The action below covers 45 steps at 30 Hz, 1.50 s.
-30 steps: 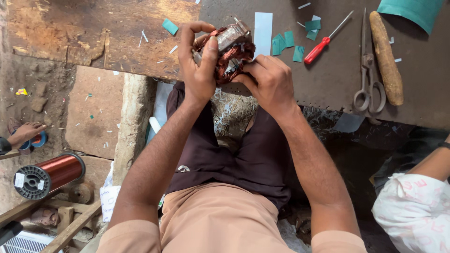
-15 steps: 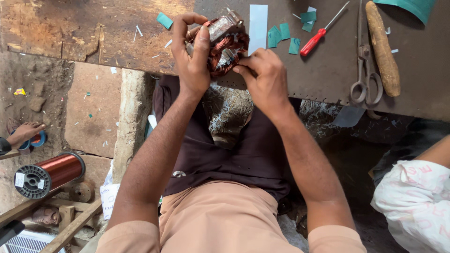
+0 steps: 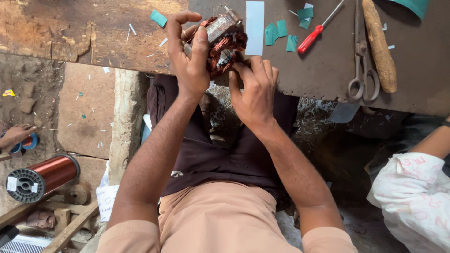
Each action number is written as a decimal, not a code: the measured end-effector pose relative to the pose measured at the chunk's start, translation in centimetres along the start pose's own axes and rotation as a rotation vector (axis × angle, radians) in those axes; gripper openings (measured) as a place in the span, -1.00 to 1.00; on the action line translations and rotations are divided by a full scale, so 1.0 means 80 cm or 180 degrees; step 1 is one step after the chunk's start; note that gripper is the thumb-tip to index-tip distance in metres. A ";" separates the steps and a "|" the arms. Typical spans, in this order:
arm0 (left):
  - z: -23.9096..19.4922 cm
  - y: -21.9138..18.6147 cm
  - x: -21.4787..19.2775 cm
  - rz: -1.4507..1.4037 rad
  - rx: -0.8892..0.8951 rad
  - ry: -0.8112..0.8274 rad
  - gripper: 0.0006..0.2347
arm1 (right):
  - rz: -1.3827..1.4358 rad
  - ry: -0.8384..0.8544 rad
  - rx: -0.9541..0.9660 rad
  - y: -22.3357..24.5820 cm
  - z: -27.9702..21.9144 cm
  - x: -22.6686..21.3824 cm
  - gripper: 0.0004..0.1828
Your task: The person is placing insulation paper into the slots of a motor stator and winding copper wire into it by hand and using scissors.
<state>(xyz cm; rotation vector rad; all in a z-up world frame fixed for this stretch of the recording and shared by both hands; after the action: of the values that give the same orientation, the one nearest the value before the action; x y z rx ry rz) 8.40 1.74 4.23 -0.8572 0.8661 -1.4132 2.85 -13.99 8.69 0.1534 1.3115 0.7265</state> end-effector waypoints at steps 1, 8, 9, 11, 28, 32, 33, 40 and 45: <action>-0.001 -0.001 0.000 0.0007 0.0008 -0.0024 -0.73 | -0.0089 0.0030 0.0014 0.004 -0.002 0.001 -0.81; -0.006 -0.003 0.001 0.0220 -0.0006 -0.0212 -0.75 | -0.0110 0.0055 0.0035 0.003 -0.002 0.006 -0.84; -0.006 -0.003 0.002 0.0173 -0.0021 -0.0217 -0.74 | -0.0019 0.0033 0.0029 0.000 0.000 0.005 -0.87; -0.006 -0.011 0.004 0.0226 0.0082 -0.0221 -0.74 | 0.0153 -0.0024 0.0003 -0.005 0.004 0.000 -0.92; -0.001 -0.052 0.020 0.0329 0.0096 0.0135 -0.69 | 0.0311 -0.0471 0.0369 -0.017 0.011 -0.016 -0.85; -0.002 -0.051 0.022 0.0332 0.0080 0.0177 -0.70 | 0.0417 -0.0390 0.0317 -0.024 0.011 -0.016 -0.85; -0.005 -0.054 0.023 0.0375 0.0138 0.0171 -0.70 | 0.0415 -0.0381 0.0276 -0.023 0.011 -0.017 -0.84; 0.002 -0.057 0.023 0.0306 0.0177 0.0200 -0.70 | 0.0262 -0.0279 -0.0148 -0.002 0.014 -0.029 -0.90; -0.008 -0.039 0.019 0.0447 -0.0153 0.0116 -0.69 | 0.0545 -0.0134 -0.0080 -0.022 0.026 -0.027 -0.89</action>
<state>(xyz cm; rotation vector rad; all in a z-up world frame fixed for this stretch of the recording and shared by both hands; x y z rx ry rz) 6.42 0.27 6.76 -0.7934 0.9727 -1.2933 5.29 -15.94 10.16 0.2618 1.2590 0.8804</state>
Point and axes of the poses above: each hand's wrist, its own z-axis towards the middle knuckle, its own x-axis out of the palm, y = z × x, the point moved 10 cm from there along z, towards the middle knuckle, and after that the axes turned 12 degrees about y, right-handed, at the moved point
